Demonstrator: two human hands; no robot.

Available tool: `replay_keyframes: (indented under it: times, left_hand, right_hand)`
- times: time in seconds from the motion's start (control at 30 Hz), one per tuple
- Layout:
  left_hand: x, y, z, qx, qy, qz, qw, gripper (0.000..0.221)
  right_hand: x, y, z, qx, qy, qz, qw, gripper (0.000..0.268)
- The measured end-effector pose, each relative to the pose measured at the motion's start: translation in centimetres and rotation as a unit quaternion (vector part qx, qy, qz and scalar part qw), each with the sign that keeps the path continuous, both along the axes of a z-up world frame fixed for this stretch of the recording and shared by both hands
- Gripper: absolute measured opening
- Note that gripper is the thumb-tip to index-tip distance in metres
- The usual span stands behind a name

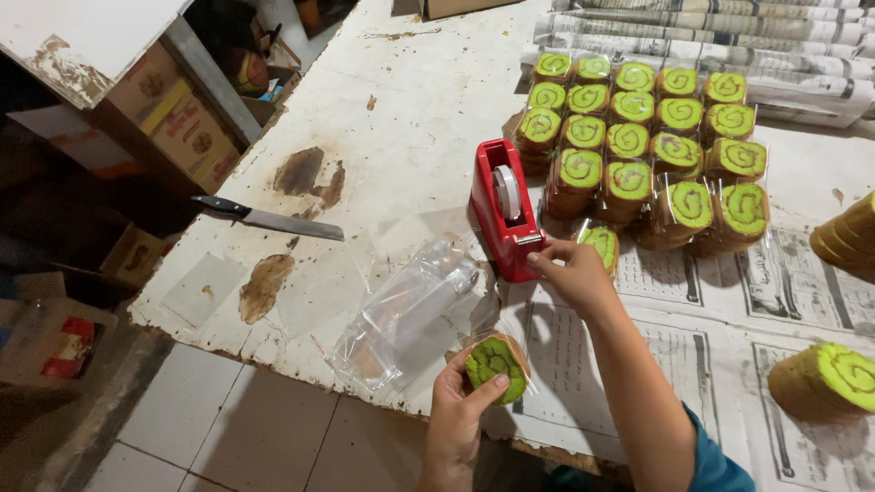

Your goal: The person packages green cake rolls by individually wrapping them in plastic film and securing the wrap with adhesive tape.

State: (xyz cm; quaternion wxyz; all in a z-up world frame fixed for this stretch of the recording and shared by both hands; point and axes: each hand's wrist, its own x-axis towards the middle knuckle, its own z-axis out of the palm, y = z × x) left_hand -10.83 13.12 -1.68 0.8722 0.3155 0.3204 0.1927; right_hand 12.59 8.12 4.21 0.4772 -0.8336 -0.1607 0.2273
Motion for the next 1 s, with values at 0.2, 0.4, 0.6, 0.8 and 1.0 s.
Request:
replay_keyframes:
  times: [0.2,0.4,0.6,0.8,1.0]
  left_hand:
    - [0.0,-0.5,0.8,0.064,-0.018,-0.011,0.998,0.05]
    - [0.3,-1.6,0.6,0.08,-0.019,-0.017,0.996,0.049]
    - [0.9,-2.8,1.9,0.125,0.044,-0.033,0.991,0.057]
    - [2.1,-4.9,3.2,0.236,0.087,-0.084,0.964,0.056]
    - [3.3,-7.3,3.6,0.235,0.038,-0.097,0.966,0.056]
  right_hand:
    - [1.0,0.6,-0.6,-0.092,-0.116,0.037,0.988,0.033]
    - [1.6,-0.2,-0.8,-0.139,-0.126,0.057,0.981,0.025]
    - [-3.4,-8.4,4.4,-0.094,-0.166,0.2,0.961,0.026]
    - [-7.2,-14.4,4.5,-0.104,-0.198,0.317,0.922,0.021]
    - [-7.3,-15.4,2.7,-0.204,-0.221,0.318,0.899,0.024]
